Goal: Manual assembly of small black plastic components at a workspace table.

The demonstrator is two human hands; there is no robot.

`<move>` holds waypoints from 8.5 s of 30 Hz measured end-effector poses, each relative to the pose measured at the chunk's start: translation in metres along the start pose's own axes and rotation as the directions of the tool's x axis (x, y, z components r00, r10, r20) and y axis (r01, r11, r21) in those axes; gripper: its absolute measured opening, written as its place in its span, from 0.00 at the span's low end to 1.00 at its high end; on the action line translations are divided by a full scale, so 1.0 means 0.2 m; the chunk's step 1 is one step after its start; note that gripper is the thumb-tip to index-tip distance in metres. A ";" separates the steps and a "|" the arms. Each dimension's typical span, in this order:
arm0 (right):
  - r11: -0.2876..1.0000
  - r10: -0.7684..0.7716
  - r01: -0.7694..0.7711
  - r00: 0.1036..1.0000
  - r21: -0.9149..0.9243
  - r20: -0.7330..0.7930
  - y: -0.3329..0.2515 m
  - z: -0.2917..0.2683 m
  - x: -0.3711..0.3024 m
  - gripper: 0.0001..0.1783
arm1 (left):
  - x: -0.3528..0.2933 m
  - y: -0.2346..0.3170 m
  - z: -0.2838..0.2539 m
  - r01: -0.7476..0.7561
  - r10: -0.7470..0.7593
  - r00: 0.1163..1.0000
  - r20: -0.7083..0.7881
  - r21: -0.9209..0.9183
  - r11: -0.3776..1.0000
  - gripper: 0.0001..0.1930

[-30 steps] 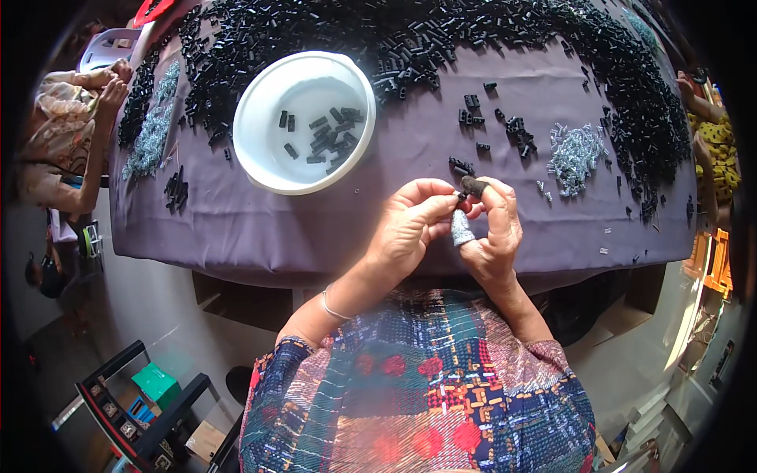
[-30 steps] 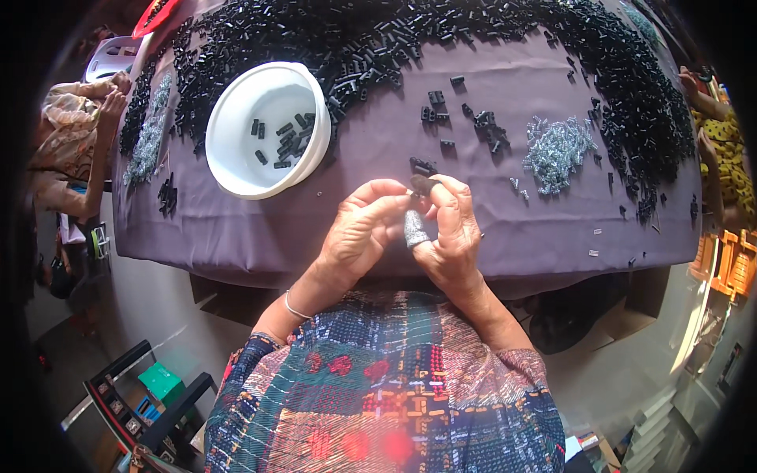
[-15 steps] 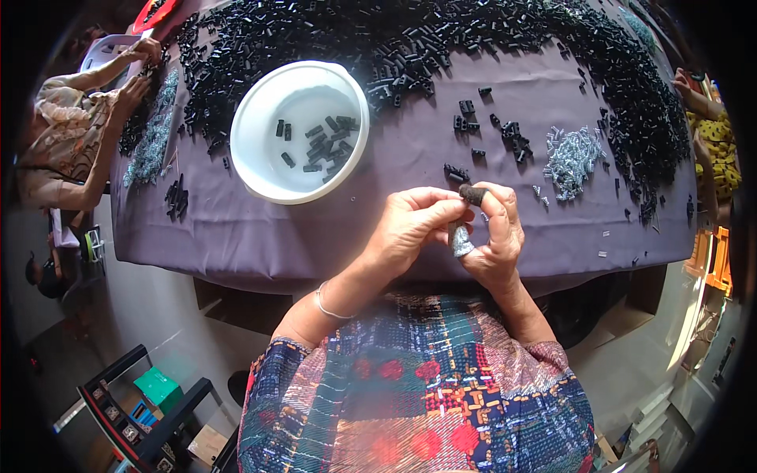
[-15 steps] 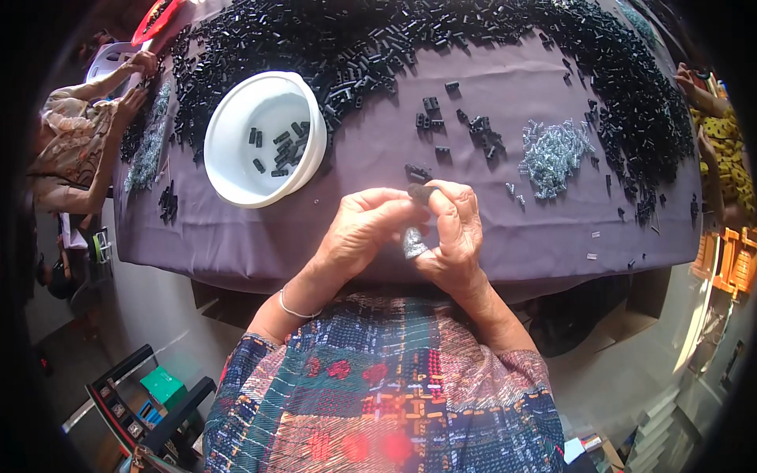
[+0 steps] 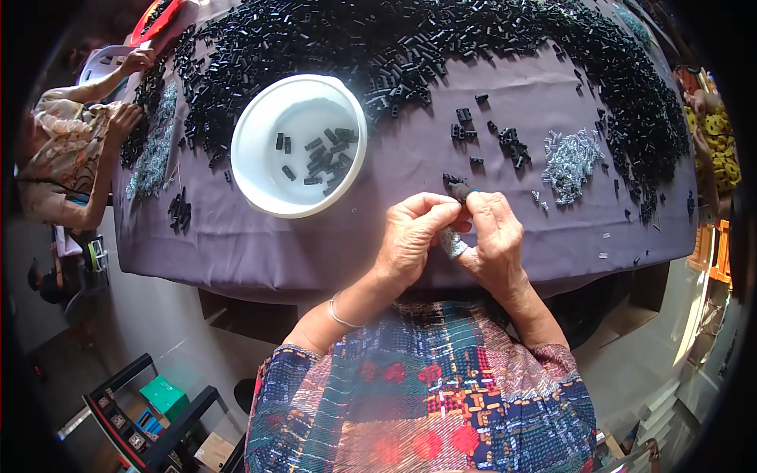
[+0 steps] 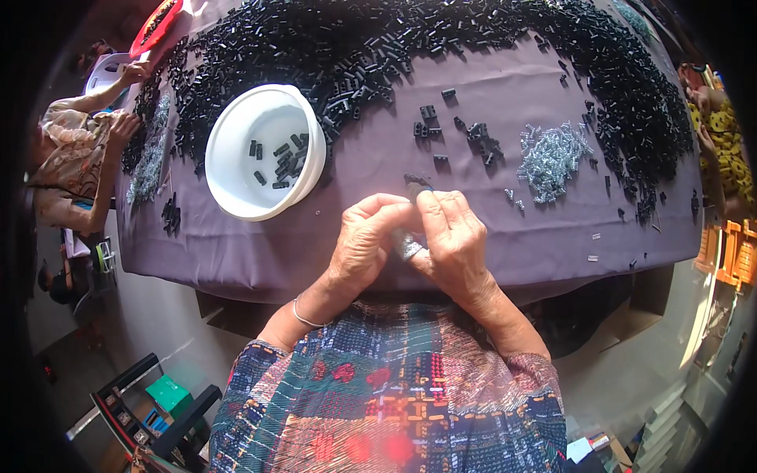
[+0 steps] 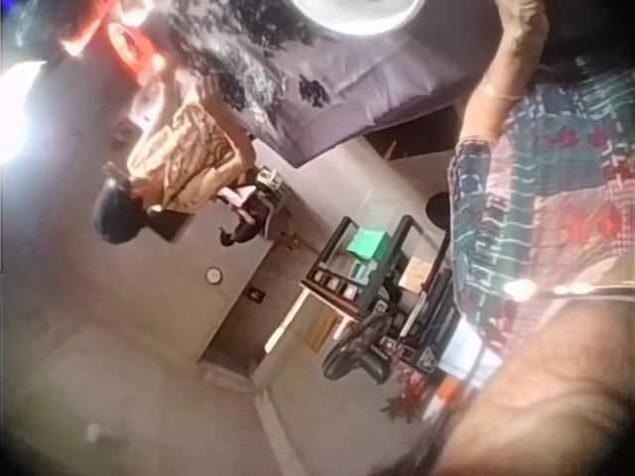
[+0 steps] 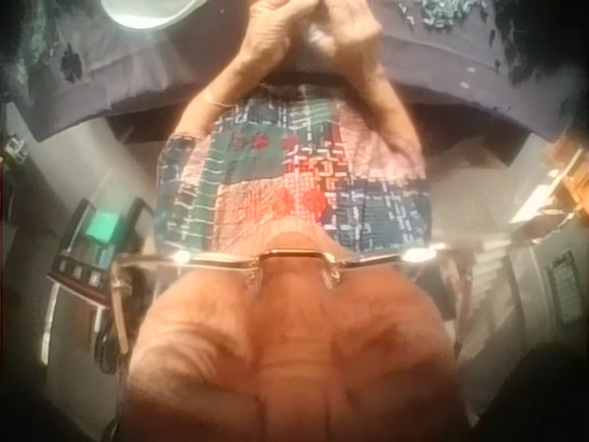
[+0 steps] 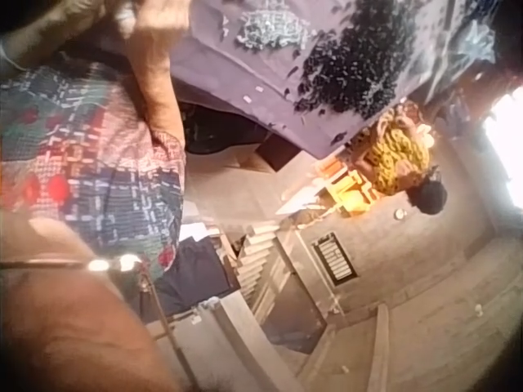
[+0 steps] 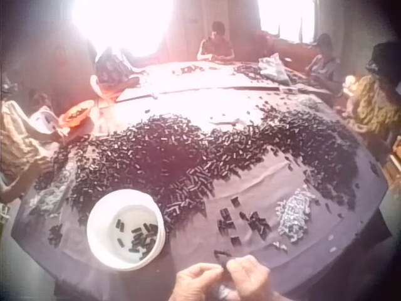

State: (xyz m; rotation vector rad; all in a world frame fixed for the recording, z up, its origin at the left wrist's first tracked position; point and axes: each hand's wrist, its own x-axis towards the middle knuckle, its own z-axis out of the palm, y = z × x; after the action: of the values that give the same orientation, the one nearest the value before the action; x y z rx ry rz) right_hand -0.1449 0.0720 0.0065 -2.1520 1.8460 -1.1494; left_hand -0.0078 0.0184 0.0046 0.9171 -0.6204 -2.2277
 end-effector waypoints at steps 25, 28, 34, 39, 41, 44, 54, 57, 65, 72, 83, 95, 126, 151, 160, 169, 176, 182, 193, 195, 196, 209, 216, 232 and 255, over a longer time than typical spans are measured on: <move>0.993 -0.111 0.111 0.994 0.031 -0.019 0.10 -0.02 0.01 0.25 | -0.02 -0.01 -0.07 0.018 -0.031 0.997 0.076 0.167 0.986 0.10; 0.991 -0.122 0.123 0.992 0.052 -0.021 0.09 -0.02 0.02 0.22 | -0.03 0.00 -0.07 0.010 -0.025 0.996 0.090 0.172 0.985 0.09; 0.991 -0.120 0.121 0.993 0.063 -0.013 0.05 -0.03 0.00 0.13 | -0.04 0.02 -0.08 0.019 -0.067 0.984 0.167 0.274 0.962 0.07; 0.986 -0.137 0.136 0.991 0.096 0.001 0.02 -0.06 -0.03 0.16 | -0.09 0.08 -0.06 0.039 -0.109 0.980 0.167 0.375 0.926 0.07; 0.960 -0.107 0.093 0.993 0.265 0.041 0.00 -0.08 -0.03 0.21 | -0.13 0.10 -0.04 0.047 -0.126 0.976 0.176 0.395 0.917 0.06; 0.931 -0.060 0.053 0.998 0.362 0.006 0.03 -0.17 0.01 0.23 | -0.23 0.25 0.01 -0.277 0.292 0.948 0.124 0.769 0.576 0.07; 0.996 0.079 -0.074 0.989 0.046 -0.124 0.19 -0.23 -0.13 0.19 | -0.11 0.54 -0.08 -0.164 0.778 0.342 0.528 0.848 -0.504 0.17; 0.990 0.139 -0.144 0.972 -0.008 -0.191 0.24 -0.19 -0.15 0.18 | -0.10 0.31 0.01 -0.502 0.588 0.553 0.590 0.800 -0.330 0.13; 0.931 0.148 -0.195 0.974 -0.309 -0.171 0.37 -0.25 0.07 0.11 | 0.17 0.09 0.00 -0.536 0.403 0.696 0.595 0.803 -0.260 0.11; 0.941 0.207 -0.204 0.978 -0.272 -0.016 0.38 -0.06 0.20 0.08 | 0.18 0.07 -0.02 -0.557 0.398 0.676 0.621 0.783 -0.276 0.10; 0.956 0.293 -0.288 0.943 0.054 -0.157 0.31 -0.22 0.00 0.14 | 0.20 0.07 -0.07 -0.641 0.510 0.569 0.645 0.737 -0.217 0.11; 0.968 0.131 -0.132 0.991 -0.214 -0.020 0.09 -0.07 -0.18 0.16 | 0.01 0.12 -0.08 0.026 -0.032 0.999 0.012 0.352 0.935 0.11; 0.989 -0.020 -0.004 0.987 0.146 0.160 -0.02 -0.16 0.02 0.22 | -0.08 0.05 -0.07 -0.168 0.128 0.986 0.111 0.535 0.828 0.11; 0.867 0.113 -0.120 0.993 0.483 0.043 -0.01 -0.11 -0.03 0.18 | -0.04 0.13 -0.09 0.134 -0.212 0.965 0.155 0.403 0.905 0.09; 0.961 0.271 -0.263 0.956 -0.081 0.113 0.30 -0.21 0.22 0.16 | 0.00 0.08 -0.13 0.093 -0.156 0.961 0.229 0.265 0.960 0.06; 0.943 0.238 -0.159 0.936 -0.293 0.258 0.35 -0.13 0.26 0.10 | -0.01 0.06 -0.13 0.103 -0.160 0.965 0.208 0.261 0.960 0.06; 0.320 0.648 -0.698 0.654 0.640 0.389 0.24 -0.23 0.13 0.10 | 0.00 0.06 -0.16 0.105 -0.150 0.963 0.223 0.203 0.974 0.07; 0.148 0.589 -0.651 0.663 0.744 0.463 0.09 -0.22 0.03 0.10 | -0.02 0.07 -0.13 0.039 -0.087 0.980 0.181 0.252 0.967 0.07; 0.349 0.591 -0.597 0.739 0.722 0.325 -0.07 -0.21 -0.02 0.13 | -0.09 0.08 -0.04 -0.030 -0.032 0.981 0.192 0.312 0.950 0.08; 0.440 0.565 -0.567 0.777 0.696 0.276 -0.07 -0.20 -0.04 0.14 | -0.10 0.07 -0.03 -0.036 -0.029 0.981 0.194 0.322 0.946 0.08; 0.500 0.538 -0.530 0.810 0.685 0.234 -0.07 -0.19 -0.05 0.15 | -0.10 0.07 -0.02 -0.038 -0.028 0.981 0.190 0.332 0.943 0.08; 0.823 0.344 -0.339 0.936 0.456 0.075 -0.06 -0.15 -0.05 0.16 | -0.13 0.06 -0.01 -0.076 0.007 0.989 0.150 0.459 0.885 0.07; 0.809 0.369 -0.383 0.921 0.446 0.120 -0.07 -0.14 -0.06 0.12 | -0.12 0.05 -0.01 -0.088 0.031 0.992 0.119 0.512 0.854 0.09; 0.794 0.427 -0.422 0.899 0.438 0.094 -0.06 -0.07 -0.10 0.12 | -0.10 0.00 -0.05 -0.114 0.069 0.992 0.104 0.543 0.832 0.08; 0.769 0.446 -0.504 0.864 0.393 0.233 -0.04 -0.09 -0.05 0.12 | -0.09 -0.01 -0.07 -0.167 0.119 0.986 0.119 0.599 0.783 0.09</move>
State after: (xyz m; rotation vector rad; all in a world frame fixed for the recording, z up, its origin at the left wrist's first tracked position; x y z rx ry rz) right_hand -0.1482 0.0903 0.0180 -1.3633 1.7153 -1.1346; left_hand 0.0126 0.0311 0.0015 1.0439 -1.4540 -1.9451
